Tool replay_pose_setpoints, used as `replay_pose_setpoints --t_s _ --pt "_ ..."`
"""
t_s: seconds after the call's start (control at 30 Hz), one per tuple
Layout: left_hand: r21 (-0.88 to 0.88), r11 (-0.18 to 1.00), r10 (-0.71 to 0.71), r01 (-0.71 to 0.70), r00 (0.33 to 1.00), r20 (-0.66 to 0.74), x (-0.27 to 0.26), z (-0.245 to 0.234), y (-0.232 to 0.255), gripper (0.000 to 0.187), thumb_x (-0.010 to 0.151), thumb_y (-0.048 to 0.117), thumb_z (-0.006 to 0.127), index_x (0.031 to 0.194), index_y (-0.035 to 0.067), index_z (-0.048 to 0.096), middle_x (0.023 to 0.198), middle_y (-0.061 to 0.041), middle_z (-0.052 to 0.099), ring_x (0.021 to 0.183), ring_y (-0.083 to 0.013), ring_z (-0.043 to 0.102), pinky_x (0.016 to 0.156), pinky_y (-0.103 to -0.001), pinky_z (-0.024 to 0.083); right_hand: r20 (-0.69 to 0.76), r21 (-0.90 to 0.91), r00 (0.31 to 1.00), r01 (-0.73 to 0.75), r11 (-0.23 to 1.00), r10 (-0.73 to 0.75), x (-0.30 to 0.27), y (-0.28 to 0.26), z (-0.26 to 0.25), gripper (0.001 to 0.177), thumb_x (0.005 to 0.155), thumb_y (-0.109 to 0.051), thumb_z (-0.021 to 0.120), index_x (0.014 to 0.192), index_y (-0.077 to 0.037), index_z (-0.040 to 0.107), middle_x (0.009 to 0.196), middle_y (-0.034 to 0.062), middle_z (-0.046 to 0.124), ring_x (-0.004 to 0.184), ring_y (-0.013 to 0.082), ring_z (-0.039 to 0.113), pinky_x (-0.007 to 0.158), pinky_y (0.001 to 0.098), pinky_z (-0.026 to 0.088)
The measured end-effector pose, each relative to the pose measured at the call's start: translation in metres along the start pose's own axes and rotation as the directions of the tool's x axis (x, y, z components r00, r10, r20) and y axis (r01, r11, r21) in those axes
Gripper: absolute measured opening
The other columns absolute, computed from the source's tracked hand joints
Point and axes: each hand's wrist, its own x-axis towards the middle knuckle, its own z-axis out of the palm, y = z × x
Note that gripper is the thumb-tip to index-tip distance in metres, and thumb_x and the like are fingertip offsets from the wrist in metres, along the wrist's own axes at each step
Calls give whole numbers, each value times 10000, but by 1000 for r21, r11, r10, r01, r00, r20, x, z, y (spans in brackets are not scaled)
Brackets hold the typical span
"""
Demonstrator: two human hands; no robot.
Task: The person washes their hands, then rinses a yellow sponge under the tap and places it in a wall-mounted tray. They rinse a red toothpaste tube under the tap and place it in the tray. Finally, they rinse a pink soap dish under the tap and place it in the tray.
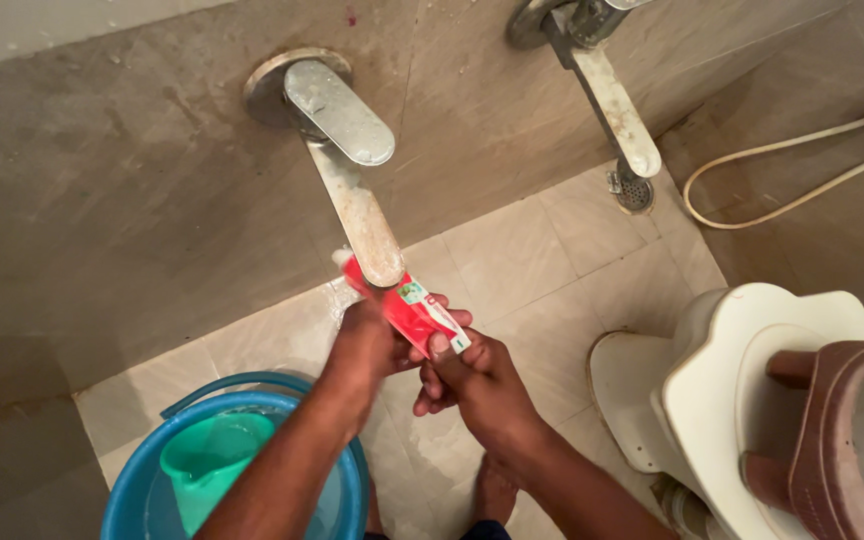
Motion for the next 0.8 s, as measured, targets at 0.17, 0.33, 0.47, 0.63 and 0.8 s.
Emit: replay_pose_setpoints --t_s 0.17,0.33,0.47,0.63,0.8 --pt "-34 999 23 -25 999 -44 -4 -6 7 590 1009 473 384 1166 1 700 1052 -139 818 754 -141 794 866 -348 616 59 34 998 -34 999 32 -4 -8 -6 393 1026 -427 529 961 -53 629 637 16 559 607 164 660 630 312 559" --pt "58 967 253 -247 952 -175 -6 6 2 373 978 294 630 1139 -32 710 888 -135 751 597 -116 610 628 -323 555 73 40 997 -42 998 39 -1 -9 -2 376 1025 -408 522 951 -53 623 625 17 539 583 168 642 623 332 572" --pt "76 928 371 -365 886 -277 -6 13 -3 325 1010 236 627 1086 -69 706 824 -171 742 527 -120 556 506 -307 495 130 16 992 6 1000 -8 4 -9 -3 370 1046 -389 515 951 -46 618 629 23 537 586 163 634 617 326 563" --pt "89 921 386 -379 861 -331 -5 13 -5 305 992 255 570 1142 26 705 852 -110 787 526 -89 551 492 -281 489 181 -35 983 48 998 -41 12 -16 -4 356 1055 -369 509 947 -45 609 624 15 506 573 140 583 599 313 547" --pt "-60 952 262 -301 899 -352 0 3 -10 387 1053 262 498 1175 -66 662 895 -180 773 543 -132 574 528 -306 526 233 -178 967 152 972 -108 17 -21 -2 358 1066 -361 480 983 -40 616 617 -4 471 544 108 461 542 298 488"
